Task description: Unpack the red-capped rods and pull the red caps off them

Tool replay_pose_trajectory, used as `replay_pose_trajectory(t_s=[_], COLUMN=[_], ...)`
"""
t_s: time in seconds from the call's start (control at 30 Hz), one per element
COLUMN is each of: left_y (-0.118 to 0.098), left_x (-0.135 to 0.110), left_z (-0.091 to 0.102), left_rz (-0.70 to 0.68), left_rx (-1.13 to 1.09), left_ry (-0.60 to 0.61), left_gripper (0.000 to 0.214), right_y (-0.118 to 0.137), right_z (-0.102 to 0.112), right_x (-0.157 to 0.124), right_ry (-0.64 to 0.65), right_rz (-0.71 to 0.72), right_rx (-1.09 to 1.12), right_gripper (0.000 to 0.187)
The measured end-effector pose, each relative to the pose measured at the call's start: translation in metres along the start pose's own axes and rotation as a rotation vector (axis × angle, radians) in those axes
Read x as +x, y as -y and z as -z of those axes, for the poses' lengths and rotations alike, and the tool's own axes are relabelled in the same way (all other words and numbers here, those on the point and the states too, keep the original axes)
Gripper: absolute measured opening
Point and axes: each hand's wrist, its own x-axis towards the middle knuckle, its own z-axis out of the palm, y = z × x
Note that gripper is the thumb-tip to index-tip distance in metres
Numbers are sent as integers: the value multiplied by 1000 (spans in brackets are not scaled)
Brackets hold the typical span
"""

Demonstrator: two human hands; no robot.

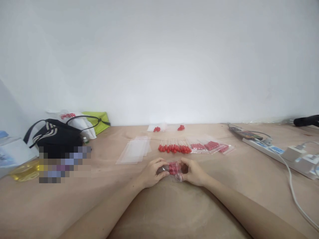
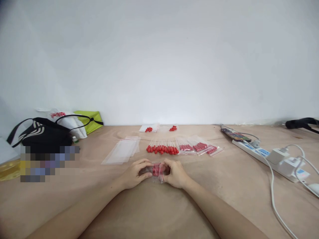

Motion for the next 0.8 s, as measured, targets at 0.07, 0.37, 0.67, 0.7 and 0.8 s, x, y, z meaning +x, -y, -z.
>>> replay_pose_trajectory(t_s=[0.07,0.37,0.67,0.7,0.8], left_y=[0,1,-2,-1,0], left_x=[0,0,0,0,0], left_z=[0,1,6,7,7], left_rz=[-6,23,62,60,54], left_rx=[-10,-11,-2,-7,-19], left_ry=[2,17,59,64,62], left_gripper=[26,26,29,29,29], right_y=[4,3,-9,-9,-7], right_z=[1,9,30,30,37], right_x=[0,3,-1,-1,1], right_ry=[-2,27,153,167,171], right_rz=[22,-25,-92,-91,-108], right_rx=[-74,37,147,170,232], right_gripper=[15,11,29,27,24])
